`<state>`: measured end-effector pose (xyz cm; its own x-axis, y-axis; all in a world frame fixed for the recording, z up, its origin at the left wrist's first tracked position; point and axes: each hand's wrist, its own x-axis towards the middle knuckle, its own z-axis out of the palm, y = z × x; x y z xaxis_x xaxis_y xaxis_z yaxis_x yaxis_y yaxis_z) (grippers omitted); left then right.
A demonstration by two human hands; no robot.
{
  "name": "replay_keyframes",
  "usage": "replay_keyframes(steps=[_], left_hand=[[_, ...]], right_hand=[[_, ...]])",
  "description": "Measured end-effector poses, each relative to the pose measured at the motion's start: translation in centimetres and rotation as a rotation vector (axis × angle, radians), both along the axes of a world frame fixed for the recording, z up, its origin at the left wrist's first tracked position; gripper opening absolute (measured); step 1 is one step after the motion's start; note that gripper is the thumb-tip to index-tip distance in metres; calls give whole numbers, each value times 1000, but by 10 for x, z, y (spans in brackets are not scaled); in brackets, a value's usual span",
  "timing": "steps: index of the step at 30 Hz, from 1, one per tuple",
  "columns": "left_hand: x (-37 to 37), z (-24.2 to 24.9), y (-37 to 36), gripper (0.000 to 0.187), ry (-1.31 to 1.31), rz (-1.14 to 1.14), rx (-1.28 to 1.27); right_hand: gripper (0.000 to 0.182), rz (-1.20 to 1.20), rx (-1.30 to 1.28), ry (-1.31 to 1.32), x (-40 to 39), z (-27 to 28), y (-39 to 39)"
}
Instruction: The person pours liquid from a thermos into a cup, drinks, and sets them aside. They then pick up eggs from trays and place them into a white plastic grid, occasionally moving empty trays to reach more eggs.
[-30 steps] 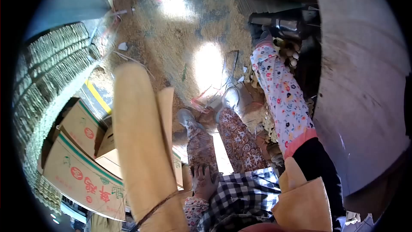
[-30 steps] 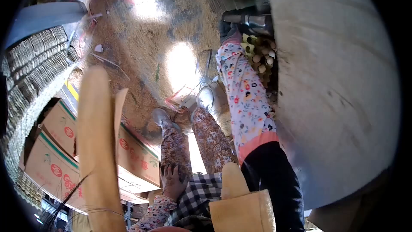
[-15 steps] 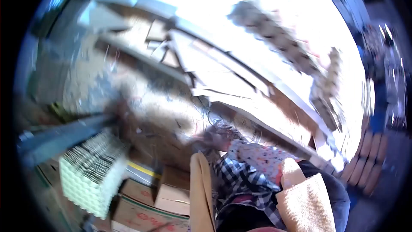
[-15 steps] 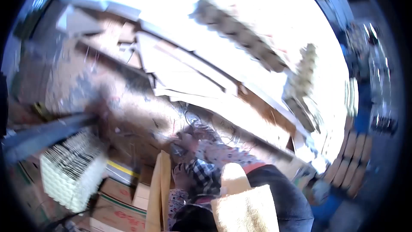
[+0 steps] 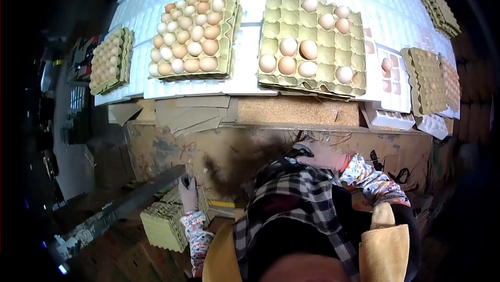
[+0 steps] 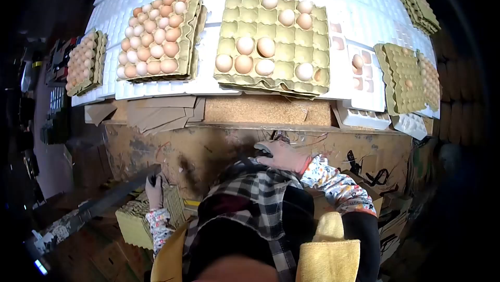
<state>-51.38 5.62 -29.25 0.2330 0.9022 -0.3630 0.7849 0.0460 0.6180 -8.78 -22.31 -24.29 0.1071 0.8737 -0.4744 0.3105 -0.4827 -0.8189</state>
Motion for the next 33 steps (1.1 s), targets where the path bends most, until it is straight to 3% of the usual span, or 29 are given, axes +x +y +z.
replay_keyframes(steps=[1,2,3,4,5,7,8,10,13,14,15,17,18,19,21,22,23,24,26,27,29,30,33], left_hand=[[42,7,-1,41,-74,33,119],[106,41,-6,41,-224,59,55],[166,70,-12,40,-278,34,96],[211,80,-12,41,-303,-60,198],[254,93,-12,48,-337,-195,231],[330,133,-9,63,-170,-632,553],[357,145,-4,67,-143,-735,671],[393,167,5,68,-146,-811,616],[422,170,14,70,-97,-1007,469],[425,156,18,68,-43,-1118,512],[431,138,27,66,-1,-1234,420],[437,119,34,60,17,-1316,455],[439,122,41,56,-85,-1347,403],[436,119,47,48,-290,-1307,360],[430,120,46,45,-642,-957,187],[431,124,47,43,-830,-438,-468],[441,131,52,40,-1046,-191,-700],[451,103,73,39,-1030,-652,-178],[475,122,79,40,-748,-478,-772],[488,132,72,43,-482,-719,-593],[497,116,55,47,-390,-1215,369],[504,119,51,54,-51,-1393,304],[506,102,57,51,-232,-1432,361]], right_hand=[[52,-35,1,-127,18,-7,-17],[49,-198,119,-283,42,2,-25],[47,-442,64,-202,71,33,-26],[44,-743,22,71,102,43,-32],[40,-986,305,178,124,38,-42],[36,-668,332,-68,132,65,-40],[37,-382,373,-258,136,64,-48],[39,197,445,-630,145,63,-58],[41,-851,218,9,163,79,-37],[42,-1033,367,131,160,79,-29],[42,-955,269,11,150,88,-19],[45,-591,348,-257,125,88,5],[46,-575,346,-357,119,89,18],[48,-704,352,-250,116,84,33],[51,-628,408,-437,118,87,69],[51,-456,357,-680,113,80,81],[51,-266,289,-907,106,67,88],[46,-250,290,-1048,102,51,92],[43,-413,275,-726,112,51,90],[42,-497,267,-564,117,51,90],[42,-504,250,-644,111,49,89],[42,-502,249,-686,109,48,90],[48,-441,258,-785,107,46,97]])
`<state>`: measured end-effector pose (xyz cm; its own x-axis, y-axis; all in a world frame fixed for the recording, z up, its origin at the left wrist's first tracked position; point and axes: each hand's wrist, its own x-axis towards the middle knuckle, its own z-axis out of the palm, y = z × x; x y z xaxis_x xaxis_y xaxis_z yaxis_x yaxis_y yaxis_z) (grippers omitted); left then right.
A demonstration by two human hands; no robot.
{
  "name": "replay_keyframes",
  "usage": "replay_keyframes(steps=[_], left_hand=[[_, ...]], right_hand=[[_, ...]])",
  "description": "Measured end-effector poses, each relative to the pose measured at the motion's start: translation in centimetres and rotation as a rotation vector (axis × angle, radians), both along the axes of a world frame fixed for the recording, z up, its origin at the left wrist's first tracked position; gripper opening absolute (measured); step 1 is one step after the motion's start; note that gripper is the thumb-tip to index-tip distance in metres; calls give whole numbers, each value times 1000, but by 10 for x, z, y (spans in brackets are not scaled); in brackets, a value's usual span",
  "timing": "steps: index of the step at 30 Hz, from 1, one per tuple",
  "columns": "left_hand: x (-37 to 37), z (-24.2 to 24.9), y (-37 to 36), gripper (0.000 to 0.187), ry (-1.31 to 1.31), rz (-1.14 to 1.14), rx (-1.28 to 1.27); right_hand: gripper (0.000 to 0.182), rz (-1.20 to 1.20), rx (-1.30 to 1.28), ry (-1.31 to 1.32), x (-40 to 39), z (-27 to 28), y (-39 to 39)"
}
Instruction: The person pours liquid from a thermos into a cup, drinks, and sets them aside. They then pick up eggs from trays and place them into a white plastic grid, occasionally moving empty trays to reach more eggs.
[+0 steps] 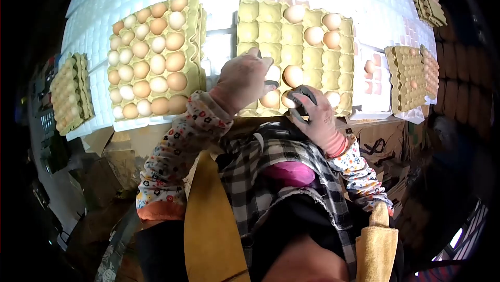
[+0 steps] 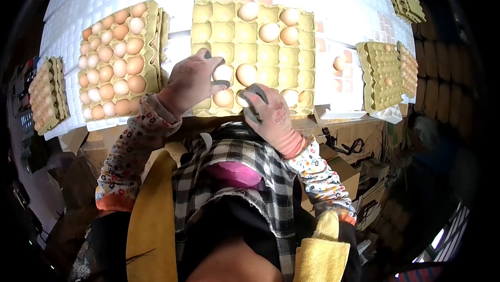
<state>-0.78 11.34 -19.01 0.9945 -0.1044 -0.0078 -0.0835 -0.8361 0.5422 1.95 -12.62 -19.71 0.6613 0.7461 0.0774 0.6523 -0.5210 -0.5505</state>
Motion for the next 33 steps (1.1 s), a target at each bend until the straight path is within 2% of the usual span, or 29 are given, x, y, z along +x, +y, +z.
replay_keyframes(steps=[3,4,6,7,8,10,11,13,14,15,16,17,18,19,20,22,23,24,26,27,29,30,32,33], left_hand=[[-12,13,10,34,-130,157,-585],[-17,11,7,43,155,422,-1232],[-14,14,16,51,274,389,-1468],[-13,13,21,44,366,351,-1155],[-7,-3,19,39,-220,-14,-606],[-18,22,-3,32,-88,-64,-36],[-17,28,-19,41,129,-92,243],[-16,30,-20,42,136,-185,244],[-15,31,-20,43,138,-229,250],[-20,30,-14,33,-40,-164,107],[-21,27,-11,35,-61,-48,-215],[-20,23,-7,36,-86,61,-531],[-23,13,-2,38,-105,164,-850],[-20,9,2,32,-78,134,-1063],[-18,6,6,27,-47,107,-1275],[-3,33,-10,18,11,381,-1332],[2,40,-18,14,-8,509,-1541],[0,31,-18,15,-26,478,-1650],[-3,24,-20,16,-22,429,-1646],[-3,26,-19,14,21,412,-1599],[-2,24,-20,17,-18,341,-1365],[1,26,-21,19,-34,271,-1339],[11,13,-24,27,127,242,-1963],[16,16,-29,27,145,278,-2038]], right_hand=[[48,0,-19,-34,1,3,3],[48,-5,-17,-26,1,3,2],[49,-5,-7,3,-1,3,-1],[49,-9,12,12,1,2,-1],[49,-17,34,17,3,2,1],[49,-40,30,16,1,1,2],[48,-60,37,38,-2,0,2],[50,-110,88,135,1,7,3],[46,-275,145,529,3,24,3],[43,-423,430,794,8,22,-1],[40,-562,720,1058,17,19,-5],[37,-448,787,865,37,12,-6],[35,-337,662,636,61,14,-3],[33,-254,555,391,85,16,-1],[31,-151,259,117,108,35,7],[34,-344,162,699,139,56,44],[41,-303,35,275,141,47,54],[44,-243,-112,161,141,45,58],[50,-117,-398,-66,140,39,56],[52,-64,-463,-57,138,32,55],[50,-37,-447,-123,141,14,50],[49,-29,-439,-154,142,13,49],[48,-61,-362,-165,138,17,43],[48,-51,-288,-207,136,13,38]])
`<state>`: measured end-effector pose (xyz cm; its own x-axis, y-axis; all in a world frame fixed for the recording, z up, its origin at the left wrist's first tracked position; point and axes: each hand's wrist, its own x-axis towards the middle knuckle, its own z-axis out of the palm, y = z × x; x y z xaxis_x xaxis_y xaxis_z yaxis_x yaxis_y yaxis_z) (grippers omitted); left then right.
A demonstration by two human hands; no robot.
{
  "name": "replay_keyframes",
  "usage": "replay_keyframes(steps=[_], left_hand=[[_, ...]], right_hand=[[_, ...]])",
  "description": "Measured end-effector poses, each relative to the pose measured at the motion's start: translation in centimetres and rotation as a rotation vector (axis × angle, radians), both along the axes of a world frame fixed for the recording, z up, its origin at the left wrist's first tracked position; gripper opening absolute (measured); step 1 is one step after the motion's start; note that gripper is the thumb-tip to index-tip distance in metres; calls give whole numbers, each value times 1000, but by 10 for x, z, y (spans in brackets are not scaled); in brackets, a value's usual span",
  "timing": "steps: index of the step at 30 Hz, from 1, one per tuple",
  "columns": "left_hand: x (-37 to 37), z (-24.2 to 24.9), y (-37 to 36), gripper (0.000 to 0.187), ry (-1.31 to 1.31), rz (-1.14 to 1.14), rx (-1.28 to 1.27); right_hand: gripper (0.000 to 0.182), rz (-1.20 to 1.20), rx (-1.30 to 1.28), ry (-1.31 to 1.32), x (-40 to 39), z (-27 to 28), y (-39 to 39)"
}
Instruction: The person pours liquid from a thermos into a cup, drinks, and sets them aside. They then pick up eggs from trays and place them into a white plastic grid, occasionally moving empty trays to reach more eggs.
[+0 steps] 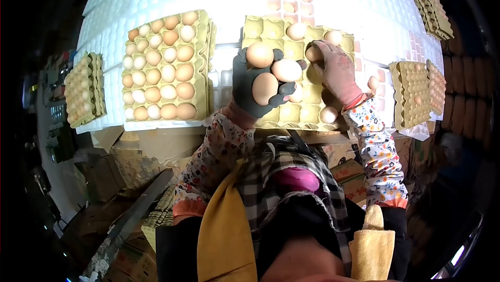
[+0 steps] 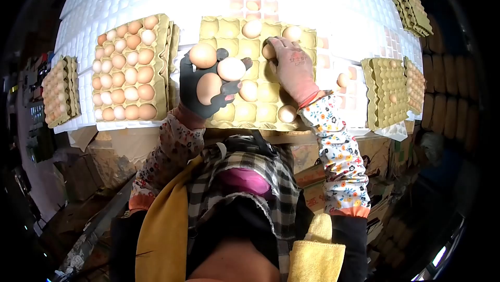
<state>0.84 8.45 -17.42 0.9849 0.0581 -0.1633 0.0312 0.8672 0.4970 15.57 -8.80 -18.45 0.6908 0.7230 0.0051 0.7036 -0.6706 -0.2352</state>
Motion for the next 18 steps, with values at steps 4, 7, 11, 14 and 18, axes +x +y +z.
replay_keyframes(steps=[4,7,11,14,18], left_hand=[[22,17,-26,18,14,167,485],[20,19,-30,20,-86,230,679],[6,18,-50,47,294,403,557],[11,17,-72,59,277,458,-99],[71,19,-105,57,21,192,-229]], right_hand=[[52,-41,224,88,1,-2,-8],[38,-164,650,597,9,11,-39],[32,-368,1407,1843,46,-9,-120],[17,-240,1097,944,66,-33,-134],[20,-73,1043,1167,92,-12,-142]])
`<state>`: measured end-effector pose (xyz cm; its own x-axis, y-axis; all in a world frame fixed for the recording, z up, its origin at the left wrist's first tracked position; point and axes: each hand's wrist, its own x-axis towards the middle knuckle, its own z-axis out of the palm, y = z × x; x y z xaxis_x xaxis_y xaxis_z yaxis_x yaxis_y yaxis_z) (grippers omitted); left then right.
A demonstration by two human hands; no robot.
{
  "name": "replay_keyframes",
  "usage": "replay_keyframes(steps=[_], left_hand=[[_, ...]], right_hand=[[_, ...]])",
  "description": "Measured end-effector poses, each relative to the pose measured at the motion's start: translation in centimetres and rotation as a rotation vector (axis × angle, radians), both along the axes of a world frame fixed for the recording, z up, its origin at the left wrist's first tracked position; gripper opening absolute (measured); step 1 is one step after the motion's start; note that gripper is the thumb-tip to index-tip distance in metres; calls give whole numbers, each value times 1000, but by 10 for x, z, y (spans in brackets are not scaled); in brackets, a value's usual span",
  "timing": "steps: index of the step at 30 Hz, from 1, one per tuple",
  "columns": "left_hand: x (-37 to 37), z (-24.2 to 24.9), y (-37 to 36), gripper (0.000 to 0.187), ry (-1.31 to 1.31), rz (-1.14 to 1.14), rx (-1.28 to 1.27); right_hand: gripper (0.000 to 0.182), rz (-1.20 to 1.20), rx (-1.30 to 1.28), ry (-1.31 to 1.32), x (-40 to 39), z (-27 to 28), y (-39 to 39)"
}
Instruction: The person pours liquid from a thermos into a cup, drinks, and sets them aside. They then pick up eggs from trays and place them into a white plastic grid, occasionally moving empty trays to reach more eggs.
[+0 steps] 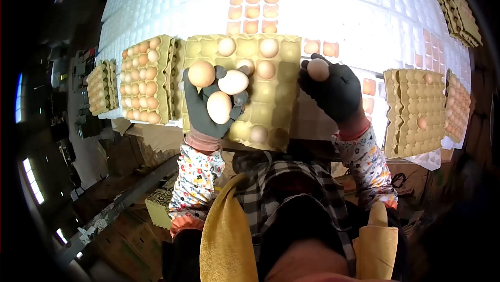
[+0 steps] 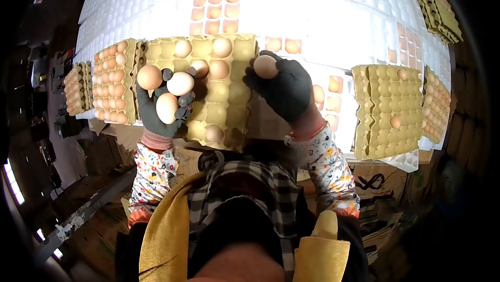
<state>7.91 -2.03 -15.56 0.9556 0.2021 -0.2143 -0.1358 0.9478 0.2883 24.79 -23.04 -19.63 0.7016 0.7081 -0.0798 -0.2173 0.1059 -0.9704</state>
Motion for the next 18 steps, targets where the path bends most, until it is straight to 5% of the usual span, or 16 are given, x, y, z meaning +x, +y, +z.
replay_keyframes(steps=[2,4,6,7,9,10,11,15,16,18], left_hand=[[47,12,-4,60,111,4,438],[98,21,14,51,199,-99,905],[155,6,39,51,312,-138,1736],[188,-13,49,56,248,-122,2384],[241,-34,43,60,213,-729,2774],[260,-42,35,58,169,-1142,2783],[266,-89,41,57,-20,-1272,2975],[266,-114,52,62,-7,-1084,2680],[270,-116,57,63,-3,-1106,2634],[283,-107,61,60,164,-1035,2453]], right_hand=[[26,56,127,500,17,-19,-11],[28,43,17,583,29,-34,-32],[31,-68,69,531,47,-44,-39],[32,-140,39,540,58,-35,-32],[36,-284,-22,557,80,-16,-17],[37,-286,-118,394,96,-50,-6],[40,-284,-218,235,112,-76,3],[37,-185,-499,-788,137,-143,54],[36,-209,-487,-790,138,-146,57],[36,-247,-448,-379,137,-137,52]])
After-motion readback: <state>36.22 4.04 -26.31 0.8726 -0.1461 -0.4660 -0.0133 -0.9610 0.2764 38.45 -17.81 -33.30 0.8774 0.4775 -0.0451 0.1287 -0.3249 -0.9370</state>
